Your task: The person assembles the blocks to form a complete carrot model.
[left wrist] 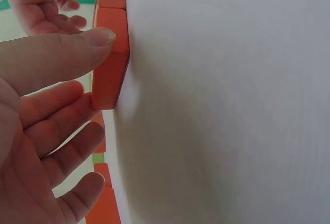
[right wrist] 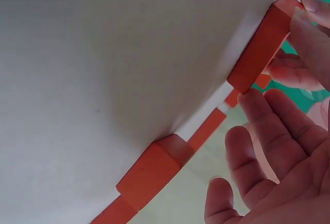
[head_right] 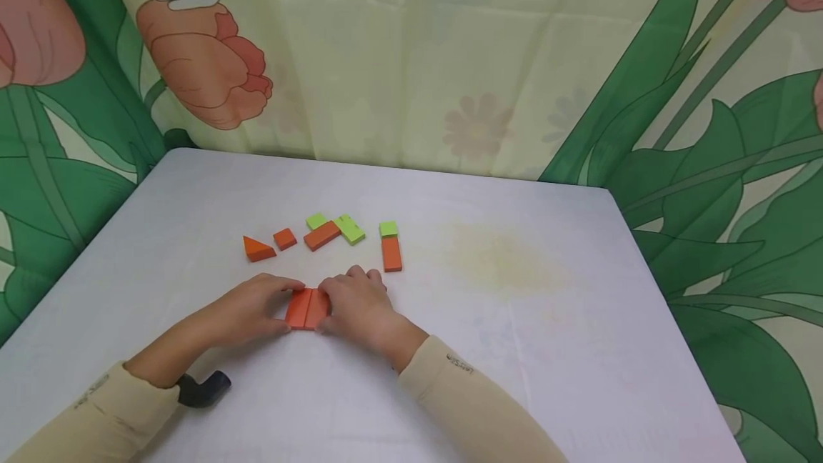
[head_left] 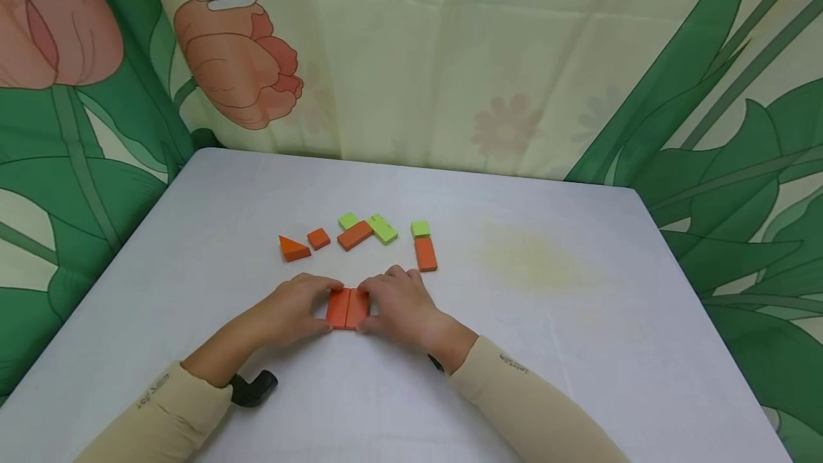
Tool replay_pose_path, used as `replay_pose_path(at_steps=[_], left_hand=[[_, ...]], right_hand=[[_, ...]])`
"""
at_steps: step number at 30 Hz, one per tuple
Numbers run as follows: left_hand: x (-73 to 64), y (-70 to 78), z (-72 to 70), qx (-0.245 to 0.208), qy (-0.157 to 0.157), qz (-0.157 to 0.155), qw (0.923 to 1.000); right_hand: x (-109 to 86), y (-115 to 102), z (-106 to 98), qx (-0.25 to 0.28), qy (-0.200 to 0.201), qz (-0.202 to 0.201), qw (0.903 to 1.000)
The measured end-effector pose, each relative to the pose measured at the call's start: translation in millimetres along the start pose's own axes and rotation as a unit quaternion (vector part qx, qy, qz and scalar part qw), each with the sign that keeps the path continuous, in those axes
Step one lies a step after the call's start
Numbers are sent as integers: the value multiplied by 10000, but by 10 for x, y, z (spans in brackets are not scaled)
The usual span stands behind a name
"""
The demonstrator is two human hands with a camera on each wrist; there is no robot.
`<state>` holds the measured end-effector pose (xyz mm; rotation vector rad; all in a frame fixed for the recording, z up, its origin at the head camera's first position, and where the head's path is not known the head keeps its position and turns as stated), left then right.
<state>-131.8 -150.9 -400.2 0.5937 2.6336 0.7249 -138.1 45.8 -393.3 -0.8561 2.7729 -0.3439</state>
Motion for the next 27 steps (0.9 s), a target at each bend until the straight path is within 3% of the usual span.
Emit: replay_pose_path(at_steps=[7,14,19,27], left_hand=[[2,-12,-40,31,-12,-49,10000],[-19,2,-40,50,-76,-31,10000],[-15,30,-41,-105,-51,33,9999],[68,82,21,-207,-33,-25,9998]], right_hand=[[38,26,-85,86,-274,130,9995],[29,538,-358,575,32,525,9970],[39,912,-393,594,89,835,9947],[71,1138,-354,1033,-145,1330,9856]])
Point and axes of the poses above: each hand's wrist, its own x-axis towards the middle knuckle, its own z-axis out of the palm, y = z × x, the point moved 2 cm from there along x, towards the middle knuckle, and after that the axes turned 3 degrees about -y, right-handed, at the moved point
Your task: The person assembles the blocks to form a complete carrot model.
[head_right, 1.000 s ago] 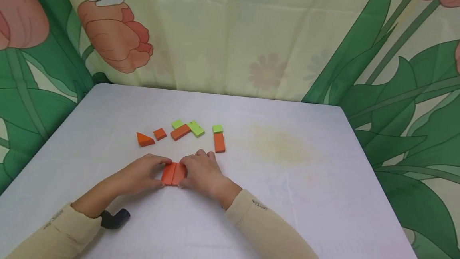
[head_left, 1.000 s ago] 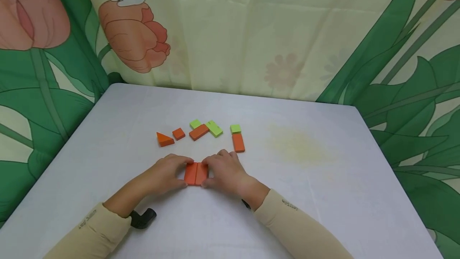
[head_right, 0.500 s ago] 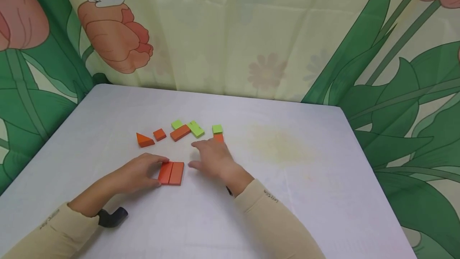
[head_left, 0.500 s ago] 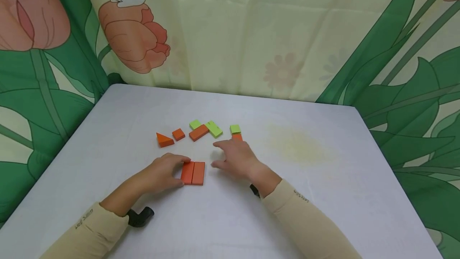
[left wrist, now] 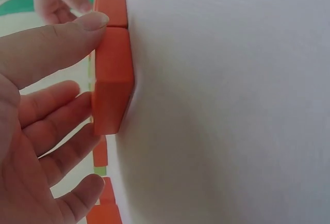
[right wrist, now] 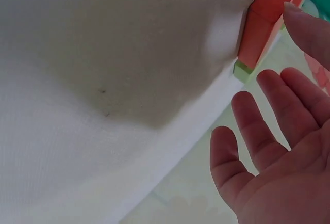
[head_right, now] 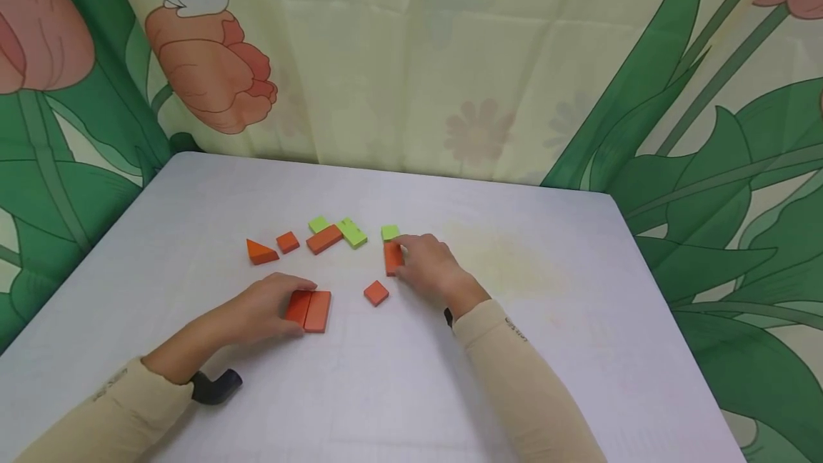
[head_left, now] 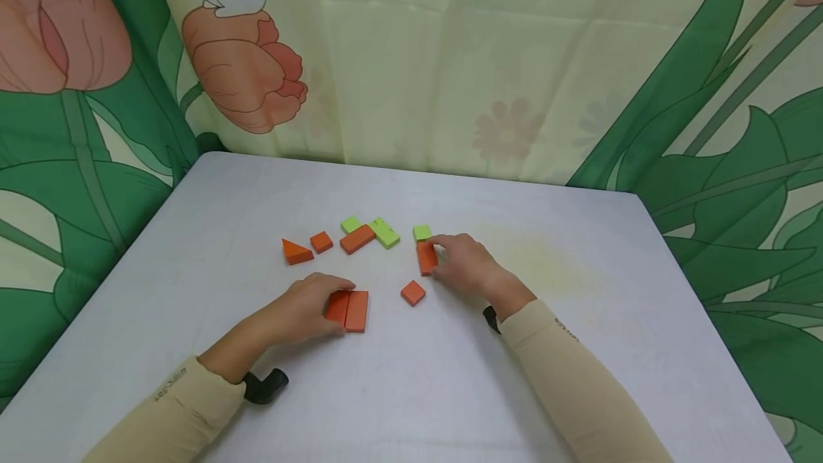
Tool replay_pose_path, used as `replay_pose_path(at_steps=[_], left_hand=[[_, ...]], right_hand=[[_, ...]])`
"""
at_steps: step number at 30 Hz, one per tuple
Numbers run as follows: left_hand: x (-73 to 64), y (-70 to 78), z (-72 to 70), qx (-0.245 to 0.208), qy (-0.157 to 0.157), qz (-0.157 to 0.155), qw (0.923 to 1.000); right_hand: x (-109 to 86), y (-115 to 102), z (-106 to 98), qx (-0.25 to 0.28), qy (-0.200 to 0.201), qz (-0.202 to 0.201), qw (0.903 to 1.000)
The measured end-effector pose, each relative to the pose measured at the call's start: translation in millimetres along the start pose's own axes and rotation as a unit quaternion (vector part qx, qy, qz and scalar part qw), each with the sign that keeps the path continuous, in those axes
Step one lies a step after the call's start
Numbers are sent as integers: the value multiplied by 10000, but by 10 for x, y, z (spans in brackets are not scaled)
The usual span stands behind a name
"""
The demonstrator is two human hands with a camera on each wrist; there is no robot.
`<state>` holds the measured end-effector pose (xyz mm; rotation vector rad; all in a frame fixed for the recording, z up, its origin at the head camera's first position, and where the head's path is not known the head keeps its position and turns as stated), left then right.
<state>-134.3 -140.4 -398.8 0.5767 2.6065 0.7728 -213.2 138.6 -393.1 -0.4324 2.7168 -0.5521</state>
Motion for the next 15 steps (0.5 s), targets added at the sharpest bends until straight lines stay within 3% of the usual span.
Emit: replay_pose_path(at_steps=[15], left_hand=[[6,1,57,61,102,-69,9999]], right_hand=[[34,33,-9,100,-182,-199,9996]])
Point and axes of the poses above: each hand's wrist, its own x-axis towards the middle knuckle, its own z-axis out of the palm, y = z × x, the point moved 2 cm from there along x, towards the middle knuckle, and after that the axes turned 3 degrees about -y, right-handed, at the moved point
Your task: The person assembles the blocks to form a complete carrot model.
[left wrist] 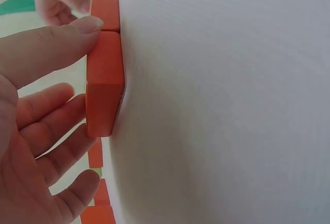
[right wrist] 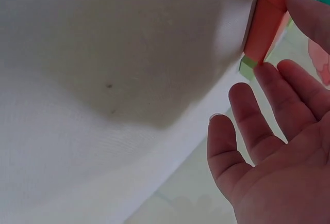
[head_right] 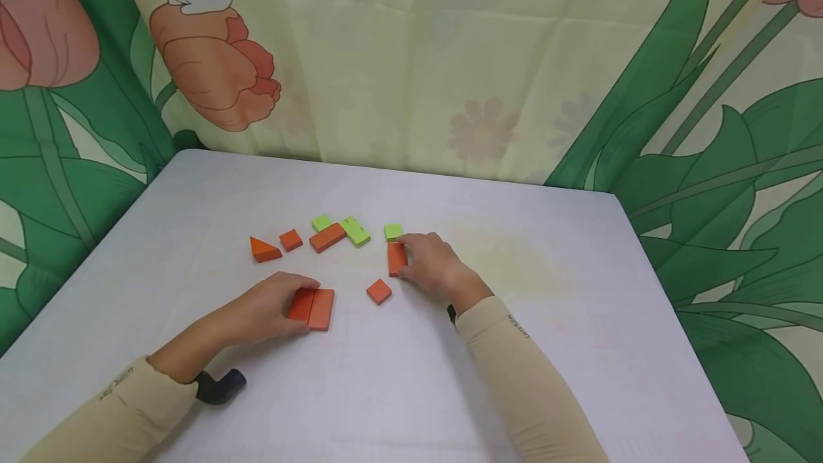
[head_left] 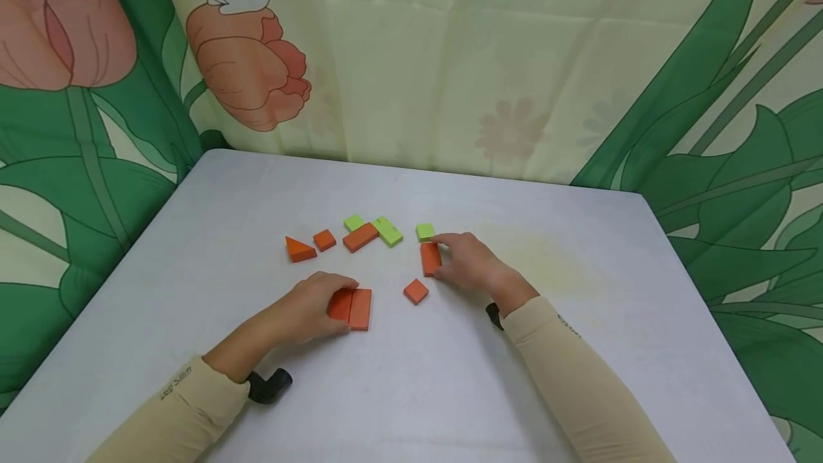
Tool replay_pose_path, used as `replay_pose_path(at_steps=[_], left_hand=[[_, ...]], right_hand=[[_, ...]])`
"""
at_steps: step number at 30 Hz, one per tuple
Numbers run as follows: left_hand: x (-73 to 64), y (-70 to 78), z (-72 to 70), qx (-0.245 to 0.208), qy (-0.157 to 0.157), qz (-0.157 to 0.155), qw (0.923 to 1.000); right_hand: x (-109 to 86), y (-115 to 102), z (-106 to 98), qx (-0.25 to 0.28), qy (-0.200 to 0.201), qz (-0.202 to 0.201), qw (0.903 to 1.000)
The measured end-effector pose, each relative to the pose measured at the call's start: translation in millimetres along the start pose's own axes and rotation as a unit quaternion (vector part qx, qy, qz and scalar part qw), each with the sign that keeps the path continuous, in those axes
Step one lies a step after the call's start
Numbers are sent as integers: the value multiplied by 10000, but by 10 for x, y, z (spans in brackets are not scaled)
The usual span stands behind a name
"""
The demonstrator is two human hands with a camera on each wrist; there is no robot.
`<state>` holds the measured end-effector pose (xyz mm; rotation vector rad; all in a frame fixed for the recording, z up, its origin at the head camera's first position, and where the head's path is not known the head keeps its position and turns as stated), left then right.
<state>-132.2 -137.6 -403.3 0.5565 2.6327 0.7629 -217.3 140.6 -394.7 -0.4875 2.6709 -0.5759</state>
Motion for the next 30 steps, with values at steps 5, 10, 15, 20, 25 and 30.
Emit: replay_pose_path(at_steps=[5,10,15,20,25,30], left_hand=[[11,-2,12,30,59,74,10000],[18,3,19,135,115,214,9996],[23,19,13,175,147,267,9994],[42,19,12,141,143,231,9995],[62,-3,12,137,121,234,9996],[77,-23,16,102,67,216,9997]], right_hand=[[-5,7,-3,27,-59,56,10000],[-5,13,7,67,60,62,9999],[-28,26,18,80,195,61,9998],[-89,17,8,293,296,5,9991],[-153,-51,24,465,293,-293,9981],[-223,-196,83,440,276,-700,9962]])
Point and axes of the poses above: each hand's wrist, its own x-axis towards the middle knuckle, its own z-axis out of the palm, y = z × x, the point moved 2 cm from there along x, towards the middle knuckle, and after that the axes turned 3 degrees about -y, right-handed, at the moved point
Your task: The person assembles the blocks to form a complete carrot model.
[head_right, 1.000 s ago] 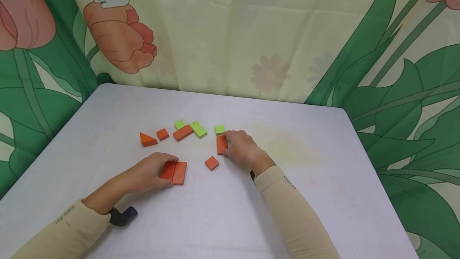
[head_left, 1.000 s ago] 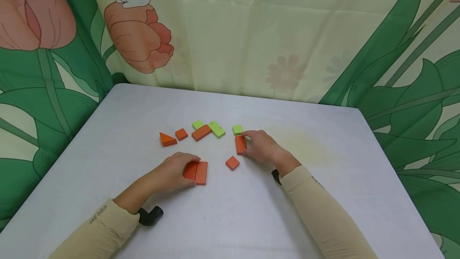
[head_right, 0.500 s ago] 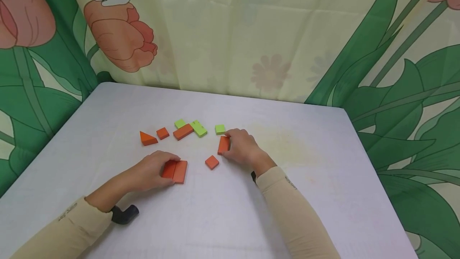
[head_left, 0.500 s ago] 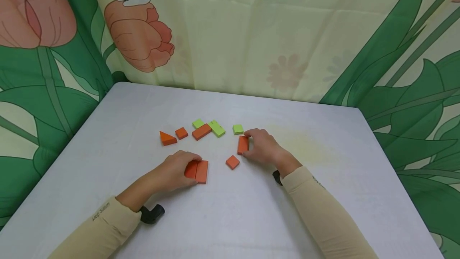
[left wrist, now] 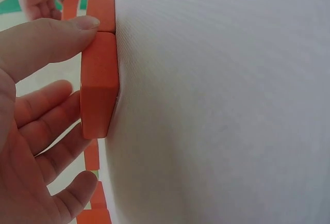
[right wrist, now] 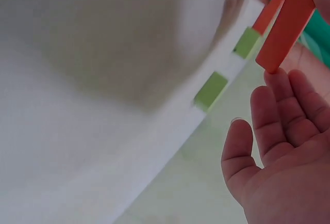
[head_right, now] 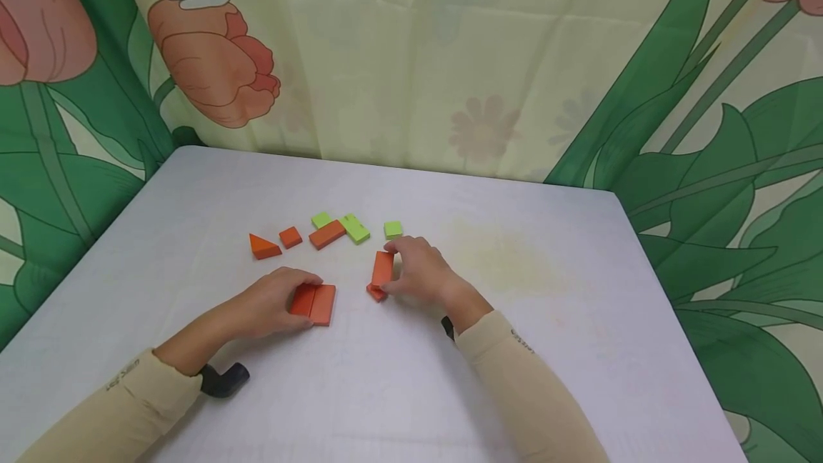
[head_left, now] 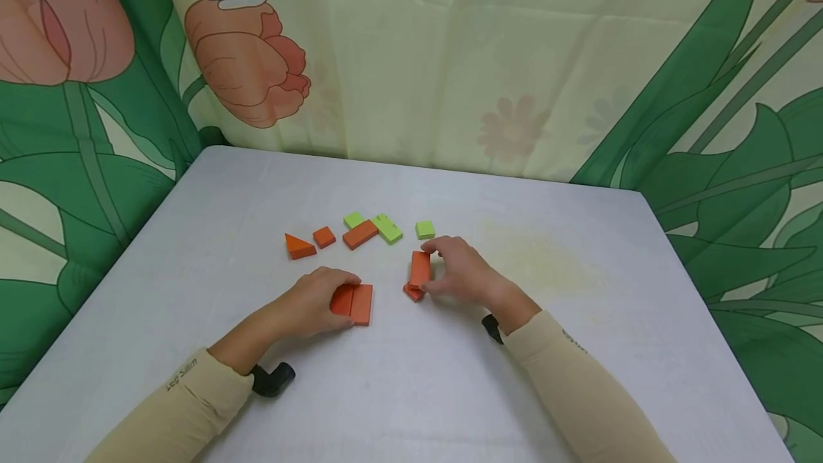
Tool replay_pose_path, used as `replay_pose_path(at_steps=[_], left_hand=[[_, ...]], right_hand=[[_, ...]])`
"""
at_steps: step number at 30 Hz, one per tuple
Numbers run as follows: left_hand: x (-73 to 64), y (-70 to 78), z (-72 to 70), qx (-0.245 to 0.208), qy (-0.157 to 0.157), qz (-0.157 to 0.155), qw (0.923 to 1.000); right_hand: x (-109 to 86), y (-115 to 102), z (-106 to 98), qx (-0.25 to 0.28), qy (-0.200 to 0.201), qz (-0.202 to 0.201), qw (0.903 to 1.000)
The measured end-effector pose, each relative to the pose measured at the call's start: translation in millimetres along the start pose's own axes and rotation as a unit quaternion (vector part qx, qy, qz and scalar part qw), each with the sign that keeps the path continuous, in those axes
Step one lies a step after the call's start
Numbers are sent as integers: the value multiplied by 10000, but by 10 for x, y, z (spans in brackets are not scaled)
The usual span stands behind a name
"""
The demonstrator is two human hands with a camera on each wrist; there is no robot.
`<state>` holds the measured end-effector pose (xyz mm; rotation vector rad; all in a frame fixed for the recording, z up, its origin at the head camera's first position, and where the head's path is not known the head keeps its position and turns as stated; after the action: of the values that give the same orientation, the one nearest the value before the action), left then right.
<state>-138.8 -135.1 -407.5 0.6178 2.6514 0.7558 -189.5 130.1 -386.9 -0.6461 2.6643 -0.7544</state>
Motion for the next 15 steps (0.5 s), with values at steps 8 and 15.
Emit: replay_pose_path(at_steps=[8,15], left_hand=[[-3,20,-19,22,-39,-26,10000],[0,20,-25,22,-47,5,10000]], right_hand=[[-7,-281,174,-144,-230,-372,9989],[25,-395,325,-384,-265,-564,9973]])
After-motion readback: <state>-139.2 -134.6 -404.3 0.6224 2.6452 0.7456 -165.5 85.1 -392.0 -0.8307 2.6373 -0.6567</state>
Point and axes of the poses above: each hand's wrist, its own x-axis towards the middle knuckle, its own z-axis out of the palm, y = z × x, the point moved 2 cm from there along x, towards the middle knuckle, and after that the axes turned 3 degrees about -y, right-handed, at the moved point
